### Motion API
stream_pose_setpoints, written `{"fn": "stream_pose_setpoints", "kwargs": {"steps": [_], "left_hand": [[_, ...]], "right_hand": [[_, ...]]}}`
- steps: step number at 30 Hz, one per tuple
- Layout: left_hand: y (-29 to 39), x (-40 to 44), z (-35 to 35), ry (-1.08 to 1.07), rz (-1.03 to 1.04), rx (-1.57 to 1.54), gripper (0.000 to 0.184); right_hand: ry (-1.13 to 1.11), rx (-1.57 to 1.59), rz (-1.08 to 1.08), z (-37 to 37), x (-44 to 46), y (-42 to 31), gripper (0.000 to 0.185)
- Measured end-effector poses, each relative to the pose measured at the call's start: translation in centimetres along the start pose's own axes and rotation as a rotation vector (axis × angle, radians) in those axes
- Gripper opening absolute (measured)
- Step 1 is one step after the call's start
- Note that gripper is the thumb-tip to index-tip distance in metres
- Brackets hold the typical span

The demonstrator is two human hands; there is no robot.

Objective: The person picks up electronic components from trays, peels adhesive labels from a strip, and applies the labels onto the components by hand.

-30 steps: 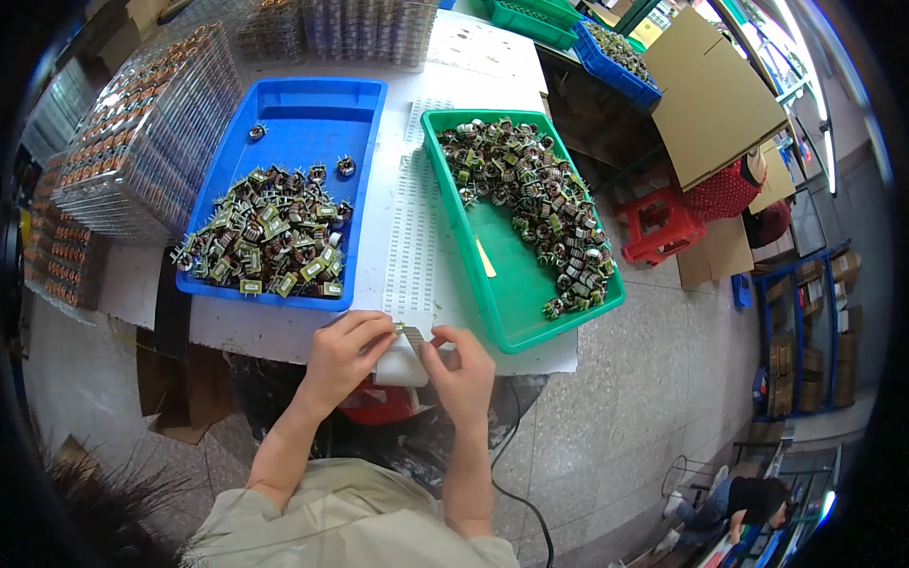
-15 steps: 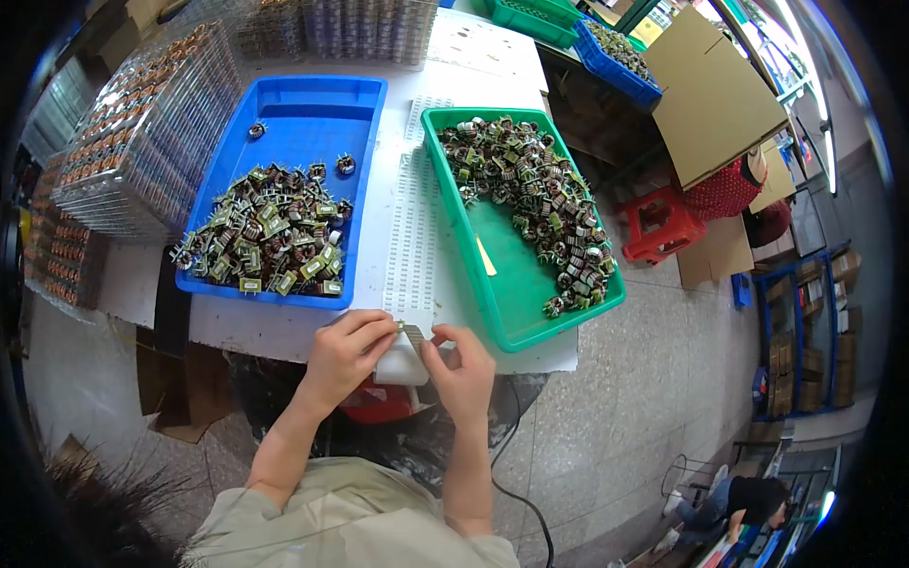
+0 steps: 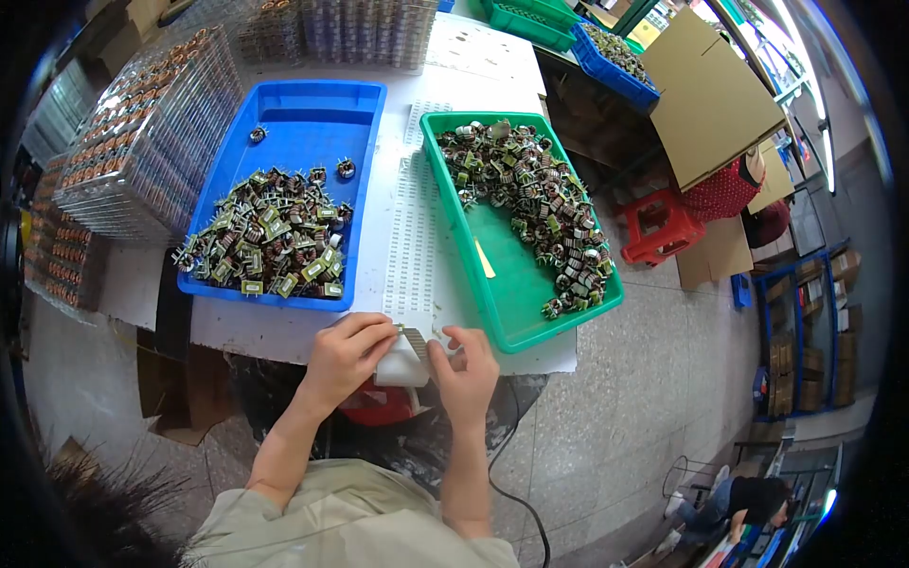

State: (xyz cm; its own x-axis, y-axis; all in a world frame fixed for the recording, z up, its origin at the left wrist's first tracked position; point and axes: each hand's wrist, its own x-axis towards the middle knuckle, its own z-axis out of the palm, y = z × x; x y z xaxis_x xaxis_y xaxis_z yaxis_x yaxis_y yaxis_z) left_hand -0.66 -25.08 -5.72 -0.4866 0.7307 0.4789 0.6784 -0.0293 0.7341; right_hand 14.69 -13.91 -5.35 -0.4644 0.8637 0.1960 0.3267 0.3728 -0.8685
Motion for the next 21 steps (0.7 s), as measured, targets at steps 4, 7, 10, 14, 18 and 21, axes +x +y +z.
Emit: {"fn": "stream_pose_setpoints", "kwargs": {"steps": [4, 7, 10, 14, 18, 21], "left_hand": [[0.1, 0.0, 0.0, 0.002, 0.006, 0.009, 0.015], [0.1, 0.0, 0.0, 0.002, 0.009, 0.01, 0.016], [0.1, 0.0, 0.0, -0.001, 0.008, 0.01, 0.016], [-0.1, -0.1, 0.1, -0.001, 0.012, 0.01, 0.015], [0.1, 0.0, 0.0, -0.003, 0.018, 0.001, 0.015], [0.1, 0.1, 0.0, -0.002, 0.026, 0.01, 0.014]], "right_hand": [[-0.025, -0.034, -0.082, 0.0, 0.2, 0.0, 0.024], [-0.041, -0.012, -0.11, 0.0, 0.5, -0.3, 0.021], [-0.091, 0.004, -0.094, -0.1, 0.5, -0.3, 0.022], [-0.126, -0.016, -0.094, -0.2, 0.5, -0.6, 0.022], [-0.179, -0.067, 0.028, -0.6, 0.3, -1.1, 0.025], [-0.173, -0.031, 0.056, -0.7, 0.3, -1.1, 0.024]]}}
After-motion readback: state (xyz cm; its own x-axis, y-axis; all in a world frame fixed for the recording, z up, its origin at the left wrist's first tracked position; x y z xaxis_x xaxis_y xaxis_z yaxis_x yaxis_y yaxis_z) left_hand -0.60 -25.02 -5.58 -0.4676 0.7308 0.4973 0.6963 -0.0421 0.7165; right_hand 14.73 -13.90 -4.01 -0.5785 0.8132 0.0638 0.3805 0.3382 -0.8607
